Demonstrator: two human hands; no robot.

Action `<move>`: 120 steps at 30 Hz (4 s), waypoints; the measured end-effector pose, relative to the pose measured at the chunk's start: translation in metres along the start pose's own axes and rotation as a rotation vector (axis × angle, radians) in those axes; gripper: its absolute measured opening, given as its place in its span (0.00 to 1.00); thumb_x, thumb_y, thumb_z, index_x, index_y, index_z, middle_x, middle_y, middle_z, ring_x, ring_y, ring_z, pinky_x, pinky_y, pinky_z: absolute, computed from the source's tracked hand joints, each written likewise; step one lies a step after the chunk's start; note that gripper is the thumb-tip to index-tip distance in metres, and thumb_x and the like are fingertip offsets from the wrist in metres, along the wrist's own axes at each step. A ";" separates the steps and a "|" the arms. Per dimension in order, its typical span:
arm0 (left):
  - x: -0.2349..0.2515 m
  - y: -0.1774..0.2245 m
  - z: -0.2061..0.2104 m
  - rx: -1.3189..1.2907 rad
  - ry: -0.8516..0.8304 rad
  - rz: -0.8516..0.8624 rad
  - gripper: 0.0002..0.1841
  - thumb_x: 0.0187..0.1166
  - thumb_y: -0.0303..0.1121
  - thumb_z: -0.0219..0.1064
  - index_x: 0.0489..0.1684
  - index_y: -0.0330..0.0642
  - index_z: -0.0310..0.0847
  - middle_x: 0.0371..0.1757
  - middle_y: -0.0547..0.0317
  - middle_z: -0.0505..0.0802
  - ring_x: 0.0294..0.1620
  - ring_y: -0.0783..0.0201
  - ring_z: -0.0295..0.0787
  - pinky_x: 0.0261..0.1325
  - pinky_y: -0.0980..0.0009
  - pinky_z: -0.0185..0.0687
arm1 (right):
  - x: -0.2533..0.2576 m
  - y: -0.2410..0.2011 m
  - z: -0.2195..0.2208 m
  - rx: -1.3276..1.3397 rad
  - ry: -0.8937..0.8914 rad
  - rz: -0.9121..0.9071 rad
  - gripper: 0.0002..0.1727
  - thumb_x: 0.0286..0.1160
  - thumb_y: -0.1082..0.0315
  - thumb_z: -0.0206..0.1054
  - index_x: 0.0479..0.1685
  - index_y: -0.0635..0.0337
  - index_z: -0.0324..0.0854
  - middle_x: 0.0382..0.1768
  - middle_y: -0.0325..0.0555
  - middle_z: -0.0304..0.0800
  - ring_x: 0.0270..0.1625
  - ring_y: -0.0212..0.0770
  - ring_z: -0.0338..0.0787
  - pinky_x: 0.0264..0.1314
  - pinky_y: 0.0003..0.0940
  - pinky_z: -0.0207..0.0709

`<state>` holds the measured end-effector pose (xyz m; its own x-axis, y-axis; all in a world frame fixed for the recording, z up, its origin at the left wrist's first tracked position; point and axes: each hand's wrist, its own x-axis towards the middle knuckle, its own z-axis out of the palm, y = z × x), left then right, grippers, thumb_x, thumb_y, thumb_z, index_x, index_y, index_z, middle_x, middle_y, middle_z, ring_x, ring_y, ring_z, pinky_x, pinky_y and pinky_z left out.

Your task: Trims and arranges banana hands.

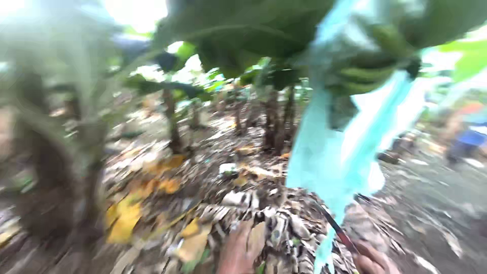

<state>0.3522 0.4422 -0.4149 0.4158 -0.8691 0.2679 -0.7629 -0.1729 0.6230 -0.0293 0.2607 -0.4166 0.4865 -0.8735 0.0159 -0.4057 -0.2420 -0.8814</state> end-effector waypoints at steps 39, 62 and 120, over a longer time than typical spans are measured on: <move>0.370 0.635 -0.163 1.435 0.613 0.744 0.53 0.21 0.51 0.95 0.61 0.41 0.78 0.48 0.39 0.86 0.47 0.35 0.86 0.38 0.31 0.80 | 0.360 -0.208 -0.386 0.203 0.172 -1.036 0.20 0.90 0.65 0.58 0.75 0.60 0.79 0.31 0.44 0.90 0.26 0.35 0.87 0.27 0.30 0.84; 0.364 0.550 -0.184 1.187 0.632 0.854 0.49 0.34 0.69 0.81 0.62 0.53 0.77 0.53 0.46 0.88 0.53 0.33 0.85 0.45 0.29 0.74 | 0.280 -0.207 -0.409 -0.452 0.573 -1.090 0.17 0.84 0.61 0.65 0.67 0.52 0.86 0.31 0.37 0.92 0.26 0.30 0.87 0.31 0.35 0.86; 0.166 0.375 0.167 0.245 -0.069 0.095 0.46 0.38 0.57 0.89 0.67 0.55 0.80 0.43 0.49 0.94 0.44 0.42 0.91 0.42 0.32 0.82 | -0.037 0.159 -0.268 0.719 0.831 -0.025 0.12 0.90 0.65 0.47 0.59 0.61 0.70 0.28 0.39 0.89 0.23 0.37 0.89 0.24 0.33 0.88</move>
<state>0.0523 0.1556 -0.2599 0.3082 -0.9149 0.2607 -0.8976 -0.1889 0.3983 -0.3197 0.1412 -0.4310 -0.2938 -0.9492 0.1125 0.2735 -0.1963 -0.9417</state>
